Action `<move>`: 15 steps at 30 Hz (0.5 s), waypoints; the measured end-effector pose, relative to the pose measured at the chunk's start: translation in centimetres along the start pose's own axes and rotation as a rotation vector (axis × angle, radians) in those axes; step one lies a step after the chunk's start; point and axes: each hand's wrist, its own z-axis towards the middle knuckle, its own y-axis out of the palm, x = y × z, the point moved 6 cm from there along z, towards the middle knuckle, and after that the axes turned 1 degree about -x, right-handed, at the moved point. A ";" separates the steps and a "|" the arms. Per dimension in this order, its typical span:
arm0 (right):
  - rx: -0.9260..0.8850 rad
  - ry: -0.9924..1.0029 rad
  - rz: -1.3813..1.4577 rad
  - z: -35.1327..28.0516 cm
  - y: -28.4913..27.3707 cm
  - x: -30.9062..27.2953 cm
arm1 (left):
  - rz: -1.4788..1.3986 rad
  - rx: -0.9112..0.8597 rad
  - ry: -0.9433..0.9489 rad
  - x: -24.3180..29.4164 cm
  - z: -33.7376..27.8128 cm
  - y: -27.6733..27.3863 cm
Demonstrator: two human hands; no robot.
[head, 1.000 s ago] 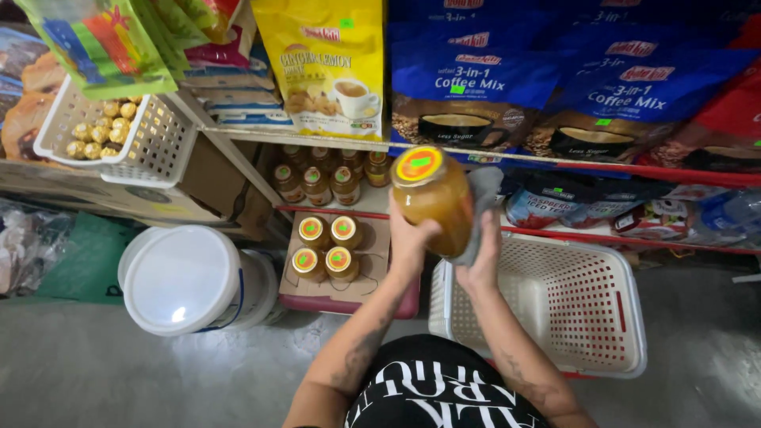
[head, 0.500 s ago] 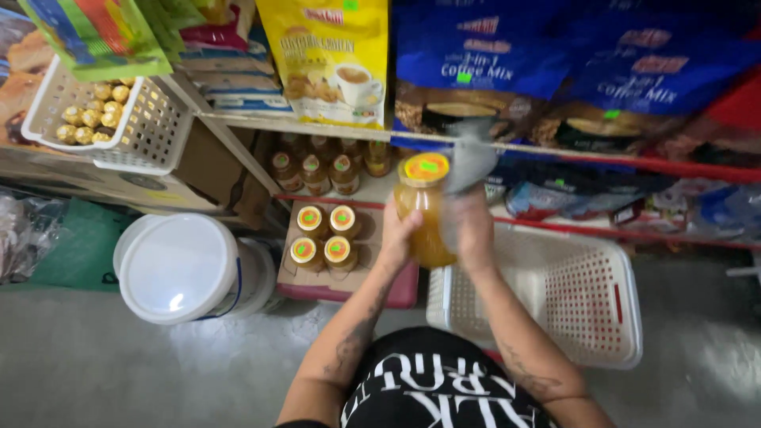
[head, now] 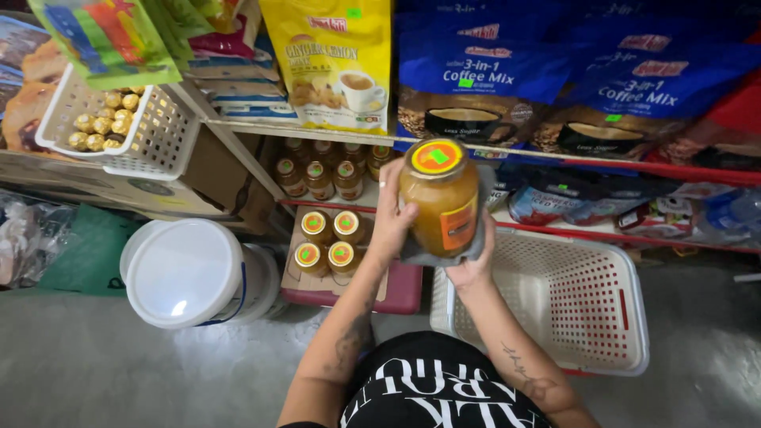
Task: Wiping down beverage jars with a cloth and organizing them into a tray on a store shelf.
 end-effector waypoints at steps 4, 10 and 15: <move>0.033 -0.072 0.017 -0.5 2.1 -1.3 | 0.139 0.073 0.032 -1.8 -2.0 1.5; -0.036 -0.523 -1.294 -1.3 5.5 -5.3 | -0.298 0.231 -0.067 -8.9 -3.3 -1.5; -0.362 -0.264 -1.020 2.6 6.7 -5.0 | -0.431 0.144 0.015 -9.5 -4.3 -1.6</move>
